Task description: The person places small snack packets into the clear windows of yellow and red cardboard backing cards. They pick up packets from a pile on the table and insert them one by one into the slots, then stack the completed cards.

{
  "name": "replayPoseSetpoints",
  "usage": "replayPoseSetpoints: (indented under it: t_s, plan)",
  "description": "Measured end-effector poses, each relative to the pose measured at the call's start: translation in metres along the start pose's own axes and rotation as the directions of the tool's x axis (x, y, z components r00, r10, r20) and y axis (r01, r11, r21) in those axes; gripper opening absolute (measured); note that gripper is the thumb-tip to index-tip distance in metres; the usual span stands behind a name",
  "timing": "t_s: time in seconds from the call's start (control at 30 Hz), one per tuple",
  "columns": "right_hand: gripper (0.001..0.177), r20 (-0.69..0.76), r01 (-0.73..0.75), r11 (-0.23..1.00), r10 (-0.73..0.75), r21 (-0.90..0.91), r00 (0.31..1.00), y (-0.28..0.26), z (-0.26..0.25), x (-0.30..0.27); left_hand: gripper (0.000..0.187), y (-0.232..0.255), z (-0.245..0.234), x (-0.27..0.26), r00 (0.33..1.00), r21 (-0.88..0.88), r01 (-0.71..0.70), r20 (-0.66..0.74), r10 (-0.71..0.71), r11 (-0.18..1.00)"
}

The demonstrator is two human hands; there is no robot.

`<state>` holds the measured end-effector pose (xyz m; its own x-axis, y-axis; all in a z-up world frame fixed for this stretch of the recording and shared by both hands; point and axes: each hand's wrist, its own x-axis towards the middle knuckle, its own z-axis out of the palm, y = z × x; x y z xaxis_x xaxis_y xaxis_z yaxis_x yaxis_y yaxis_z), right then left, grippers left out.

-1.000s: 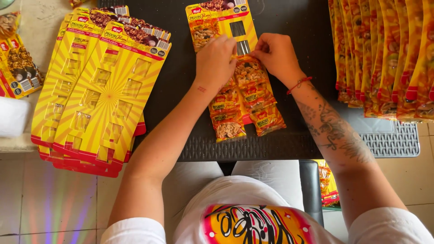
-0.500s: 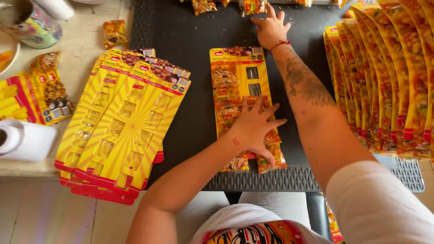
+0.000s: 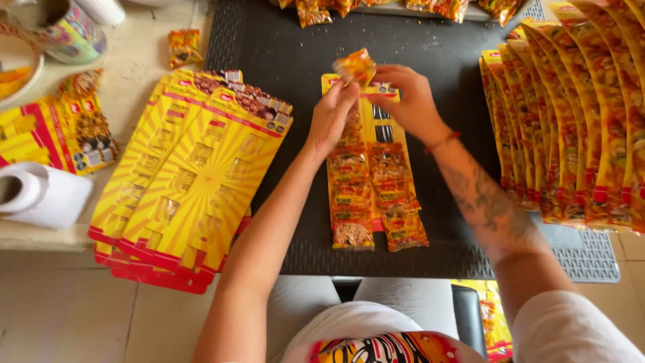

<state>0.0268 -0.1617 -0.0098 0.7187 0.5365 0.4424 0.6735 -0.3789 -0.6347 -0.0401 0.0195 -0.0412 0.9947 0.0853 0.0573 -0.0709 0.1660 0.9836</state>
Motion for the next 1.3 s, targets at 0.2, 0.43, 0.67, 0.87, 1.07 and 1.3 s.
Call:
replayPoseSetpoints:
  t_s: [0.2,0.43,0.67,0.87,1.07,1.3]
  plan:
    - [0.034,-0.062,0.007,0.992,0.001,0.124,0.998,-0.062,-0.012,-0.051,0.024,-0.019,0.0,0.001,0.964,0.122,-0.219,0.178,0.196,0.968]
    - [0.034,0.175,-0.387,0.735,0.352,0.556,0.92,-0.019,-0.034,-0.091,0.035,-0.016,0.015,0.002,0.861,0.203,-0.503,0.203,0.466,0.84]
    - [0.042,0.246,-0.343,0.863,0.266,0.371,0.932,-0.023,-0.054,-0.094,0.013,0.015,0.013,-0.019,0.831,0.242,-0.382,0.512,0.217,0.892]
    - [0.011,0.254,-0.543,0.793,0.485,0.275,0.837,0.016,-0.029,-0.09,0.016,-0.006,0.02,-0.015,0.871,0.58,-0.459,0.443,0.212,0.673]
    - [0.037,-0.122,-0.294,0.947,0.309,0.125,0.943,0.052,-0.007,-0.059,0.028,-0.029,0.035,0.016,0.881,0.857,-0.406,0.275,0.384,0.318]
    - [0.014,-0.165,0.054,0.947,-0.111,-0.316,0.98,-0.029,0.005,-0.069,0.019,-0.036,0.031,0.049,0.923,0.949,-0.278,0.222,0.316,0.148]
